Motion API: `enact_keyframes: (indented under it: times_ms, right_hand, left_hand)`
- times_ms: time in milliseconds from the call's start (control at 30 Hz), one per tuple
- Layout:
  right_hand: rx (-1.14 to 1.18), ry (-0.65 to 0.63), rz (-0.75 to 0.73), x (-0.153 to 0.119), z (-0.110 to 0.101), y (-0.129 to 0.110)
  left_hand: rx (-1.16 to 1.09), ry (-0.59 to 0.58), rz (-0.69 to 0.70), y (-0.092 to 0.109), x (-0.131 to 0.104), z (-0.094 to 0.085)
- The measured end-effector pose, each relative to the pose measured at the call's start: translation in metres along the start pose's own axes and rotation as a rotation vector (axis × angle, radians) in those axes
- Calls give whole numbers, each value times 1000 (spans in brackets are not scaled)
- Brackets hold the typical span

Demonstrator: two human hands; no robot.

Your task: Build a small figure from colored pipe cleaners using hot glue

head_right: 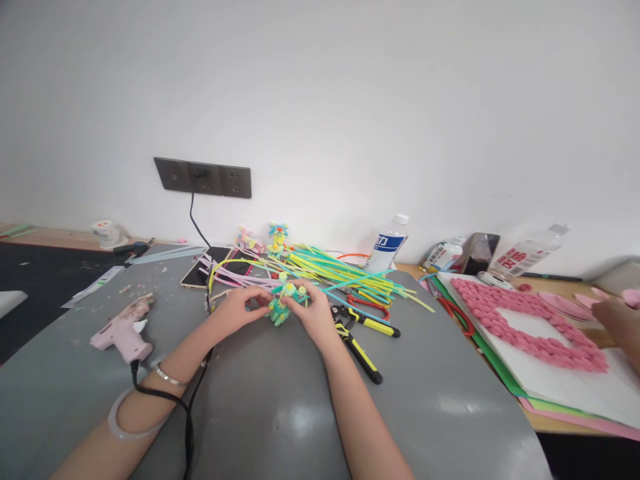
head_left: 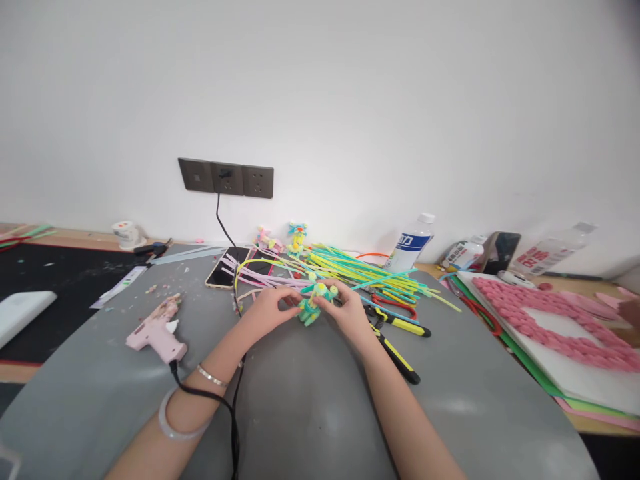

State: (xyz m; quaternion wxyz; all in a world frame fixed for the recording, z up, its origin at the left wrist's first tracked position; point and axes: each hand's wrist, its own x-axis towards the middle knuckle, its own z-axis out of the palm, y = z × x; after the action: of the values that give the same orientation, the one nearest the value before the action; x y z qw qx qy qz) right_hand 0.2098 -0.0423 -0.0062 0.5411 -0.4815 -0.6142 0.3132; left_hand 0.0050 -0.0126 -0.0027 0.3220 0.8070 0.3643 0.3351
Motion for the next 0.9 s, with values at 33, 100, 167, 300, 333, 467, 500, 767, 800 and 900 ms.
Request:
enact_keyframes:
  times_ms: [33, 100, 167, 300, 333, 467, 500, 767, 800, 900]
  right_hand:
    - [0, -2, -2, 0, 0, 0]
    - [-4, -11, -8, 0, 0, 0]
    - [-11, -18, -19, 0, 0, 0]
    - [-19, -27, -42, 0, 0, 1]
    - [-19, -26, -49, 0, 0, 1]
    - [-35, -5, -74, -1, 2, 2]
    - [-38, -5, -77, -1, 2, 2]
    - [-28, -65, -97, -2, 0, 9]
    - [-31, -80, -97, -2, -1, 9]
    - [-31, -109, -76, -3, -3, 6]
  left_hand:
    - [-4, -4, 0, 0, 0, 0]
    - [-13, -11, -5, -1, 0, 0]
    - [-17, -16, -10, -1, 0, 1]
    - [-22, -25, -11, -3, 1, 1]
    - [-25, -27, -12, -3, 1, 1]
    - [-32, -30, -23, -4, 1, 2]
    - [-33, -31, -26, -4, 1, 2]
    - [-46, -30, -56, -2, 2, 0]
    - [-47, -28, -59, -2, 2, 0]
    - [-50, -26, -64, -2, 2, -1]
